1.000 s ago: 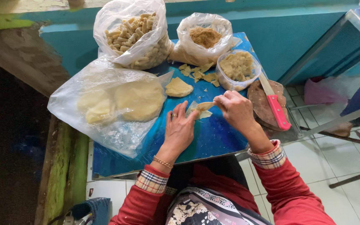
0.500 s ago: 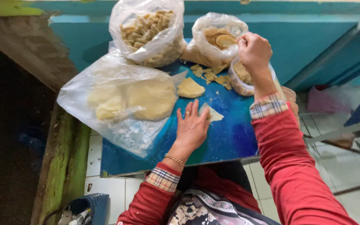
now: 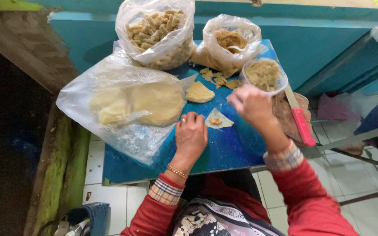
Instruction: The person sits at a table folding thin dough squares around a spoonful of filling taken from a plastic container, pinching the edges closed by hand, and placing each finished folded pastry into a plastic bag with other completed pieces.
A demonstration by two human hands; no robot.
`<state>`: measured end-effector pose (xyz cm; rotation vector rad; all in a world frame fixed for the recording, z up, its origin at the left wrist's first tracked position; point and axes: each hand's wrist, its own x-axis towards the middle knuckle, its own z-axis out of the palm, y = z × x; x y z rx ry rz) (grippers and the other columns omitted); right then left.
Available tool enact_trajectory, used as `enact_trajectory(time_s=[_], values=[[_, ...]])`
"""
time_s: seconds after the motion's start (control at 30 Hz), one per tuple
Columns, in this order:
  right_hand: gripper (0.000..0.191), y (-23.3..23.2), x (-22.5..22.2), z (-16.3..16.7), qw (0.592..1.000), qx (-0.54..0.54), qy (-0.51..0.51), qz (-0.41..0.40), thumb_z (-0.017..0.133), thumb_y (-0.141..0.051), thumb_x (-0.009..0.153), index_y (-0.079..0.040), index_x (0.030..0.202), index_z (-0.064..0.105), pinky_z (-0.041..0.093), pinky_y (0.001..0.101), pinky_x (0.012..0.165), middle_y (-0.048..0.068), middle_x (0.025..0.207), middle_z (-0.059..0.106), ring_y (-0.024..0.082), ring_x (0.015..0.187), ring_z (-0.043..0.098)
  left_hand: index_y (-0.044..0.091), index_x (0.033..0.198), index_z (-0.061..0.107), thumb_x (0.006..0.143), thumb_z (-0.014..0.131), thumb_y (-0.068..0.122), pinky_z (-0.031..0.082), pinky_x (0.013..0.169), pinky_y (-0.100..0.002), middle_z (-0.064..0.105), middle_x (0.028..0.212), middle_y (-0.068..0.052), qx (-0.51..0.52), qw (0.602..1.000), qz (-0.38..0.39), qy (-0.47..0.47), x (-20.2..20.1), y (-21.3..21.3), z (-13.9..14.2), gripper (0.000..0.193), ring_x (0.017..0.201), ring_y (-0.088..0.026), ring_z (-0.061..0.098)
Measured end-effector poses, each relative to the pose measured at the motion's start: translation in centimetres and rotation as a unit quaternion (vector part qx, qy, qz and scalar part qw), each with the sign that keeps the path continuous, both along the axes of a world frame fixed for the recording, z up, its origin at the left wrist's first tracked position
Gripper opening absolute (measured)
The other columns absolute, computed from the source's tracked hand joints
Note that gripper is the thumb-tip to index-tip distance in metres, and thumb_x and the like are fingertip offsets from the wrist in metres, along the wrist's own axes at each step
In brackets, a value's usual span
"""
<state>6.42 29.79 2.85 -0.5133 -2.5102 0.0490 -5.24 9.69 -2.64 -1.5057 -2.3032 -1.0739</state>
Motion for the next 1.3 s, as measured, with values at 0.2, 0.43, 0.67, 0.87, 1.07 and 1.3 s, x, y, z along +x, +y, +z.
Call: enact_trajectory(time_s=[0.2, 0.43, 0.67, 0.87, 1.07, 1.3], values=[[0.018, -5.5, 2.6, -3.3, 0.987, -0.145, -0.018, -0.063, 0.074, -0.03, 0.086, -0.012, 0.089, 0.071, 0.054, 0.0449, 0.068, 0.011, 0.092, 0.068, 0.034, 0.081, 0.069, 0.009, 0.092, 0.064, 0.085, 0.073, 0.019, 0.049, 0.076, -0.048, 0.061, 0.1, -0.011, -0.018, 0.999, 0.029, -0.006, -0.6, 1.6, -0.8, 0.015, 0.098, -0.032, 0.061], [0.017, -4.8, 0.8, -4.2, 0.966, -0.248, 0.008, -0.067, 0.073, -0.025, 0.09, -0.012, 0.099, 0.067, 0.056, 0.0419, 0.072, 0.009, 0.09, 0.075, 0.03, 0.083, 0.073, 0.009, 0.086, 0.066, 0.085, 0.072, 0.016, 0.049, 0.074, -0.048, 0.068, 0.09, -0.01, 0.015, 0.996, -0.009, -0.088, -2.0, 2.0, -0.7, 0.009, 0.089, -0.032, 0.065], [0.032, -7.0, 0.6, -3.4, 0.958, -0.282, 0.057, 0.013, 0.077, -0.019, 0.086, -0.009, 0.113, 0.062, 0.057, 0.0381, 0.069, 0.008, 0.094, 0.075, 0.025, 0.08, 0.075, 0.008, 0.098, 0.065, 0.084, 0.074, 0.012, 0.053, 0.079, -0.043, 0.071, 0.095, -0.011, 0.063, 0.991, -0.093, -0.071, -1.7, 1.7, -0.5, 0.018, 0.092, -0.033, 0.066], [0.034, -7.2, 1.7, -3.7, 0.974, -0.22, 0.021, 0.05, 0.078, -0.014, 0.083, -0.009, 0.115, 0.07, 0.057, 0.0378, 0.078, 0.012, 0.095, 0.074, 0.027, 0.088, 0.071, 0.007, 0.103, 0.058, 0.086, 0.073, 0.005, 0.053, 0.081, -0.044, 0.07, 0.096, -0.013, 0.085, 0.981, -0.162, -0.067, -1.5, 1.5, -1.1, 0.022, 0.093, -0.035, 0.066], [0.018, -6.1, 0.6, -5.4, 0.984, -0.064, 0.063, 0.151, 0.075, -0.015, 0.089, -0.008, 0.105, 0.071, 0.056, 0.0399, 0.079, 0.009, 0.103, 0.073, 0.03, 0.093, 0.068, 0.005, 0.101, 0.056, 0.085, 0.07, 0.003, 0.055, 0.072, -0.044, 0.064, 0.095, -0.015, 0.081, 0.977, -0.127, -0.153, -1.5, 2.4, -1.5, 0.022, 0.085, -0.034, 0.067], [0.01, -2.0, -1.5, -8.0, 0.971, -0.175, 0.031, 0.158, 0.079, -0.014, 0.085, -0.006, 0.091, 0.076, 0.055, 0.0377, 0.072, 0.01, 0.092, 0.067, 0.029, 0.082, 0.067, 0.006, 0.087, 0.065, 0.083, 0.074, 0.009, 0.054, 0.072, -0.045, 0.064, 0.088, -0.014, 0.096, 0.983, -0.132, -0.079, -2.6, 2.9, -2.2, 0.011, 0.082, -0.036, 0.066]])
